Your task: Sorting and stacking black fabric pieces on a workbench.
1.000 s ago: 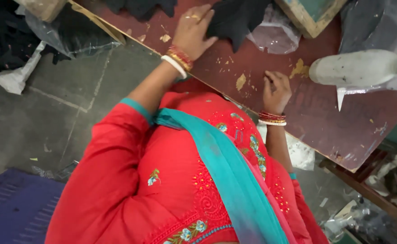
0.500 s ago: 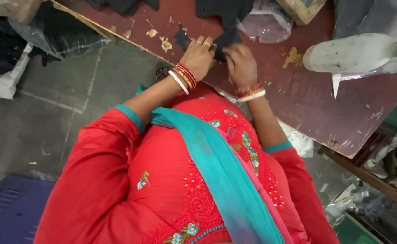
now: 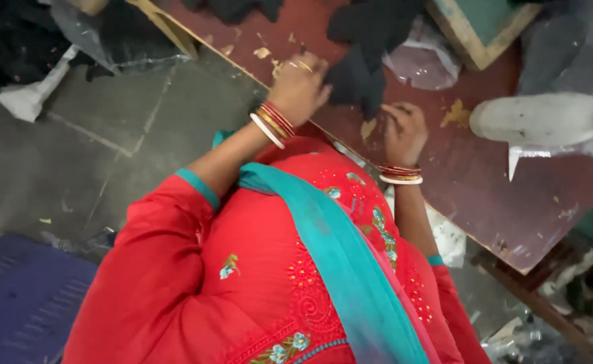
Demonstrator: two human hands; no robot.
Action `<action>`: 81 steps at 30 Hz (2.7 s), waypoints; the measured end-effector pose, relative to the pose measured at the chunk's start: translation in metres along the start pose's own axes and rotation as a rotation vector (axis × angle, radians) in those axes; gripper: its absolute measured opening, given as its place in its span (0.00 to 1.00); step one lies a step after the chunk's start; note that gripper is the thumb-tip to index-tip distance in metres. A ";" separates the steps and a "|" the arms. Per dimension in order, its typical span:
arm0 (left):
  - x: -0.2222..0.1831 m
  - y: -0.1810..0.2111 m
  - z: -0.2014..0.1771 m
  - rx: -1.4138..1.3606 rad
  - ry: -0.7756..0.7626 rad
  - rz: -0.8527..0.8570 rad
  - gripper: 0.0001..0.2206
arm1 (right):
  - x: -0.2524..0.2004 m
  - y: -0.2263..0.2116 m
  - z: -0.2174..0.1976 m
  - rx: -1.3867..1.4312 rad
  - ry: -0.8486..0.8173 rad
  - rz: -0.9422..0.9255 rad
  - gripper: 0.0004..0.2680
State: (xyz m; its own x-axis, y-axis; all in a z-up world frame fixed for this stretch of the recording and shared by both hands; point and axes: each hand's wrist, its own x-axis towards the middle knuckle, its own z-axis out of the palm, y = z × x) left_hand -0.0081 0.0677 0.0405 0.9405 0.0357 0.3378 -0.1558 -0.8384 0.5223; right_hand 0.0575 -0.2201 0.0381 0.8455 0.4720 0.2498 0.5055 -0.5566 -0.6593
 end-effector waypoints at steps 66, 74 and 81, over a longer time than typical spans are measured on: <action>0.011 0.027 0.075 -0.192 -0.132 0.026 0.13 | 0.018 0.007 0.017 -0.278 -0.186 -0.279 0.07; 0.000 -0.016 0.015 -0.124 0.039 -0.008 0.15 | 0.006 0.000 -0.003 -0.067 -0.016 -0.037 0.06; -0.010 -0.099 -0.043 0.105 0.287 -0.343 0.24 | 0.004 0.002 -0.002 -0.045 -0.018 0.038 0.08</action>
State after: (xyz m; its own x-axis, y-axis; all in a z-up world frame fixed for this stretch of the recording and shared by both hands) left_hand -0.0148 0.1735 0.0192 0.8083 0.4580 0.3700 0.1956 -0.8016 0.5650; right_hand 0.0620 -0.2210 0.0390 0.8613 0.4617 0.2121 0.4806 -0.6048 -0.6350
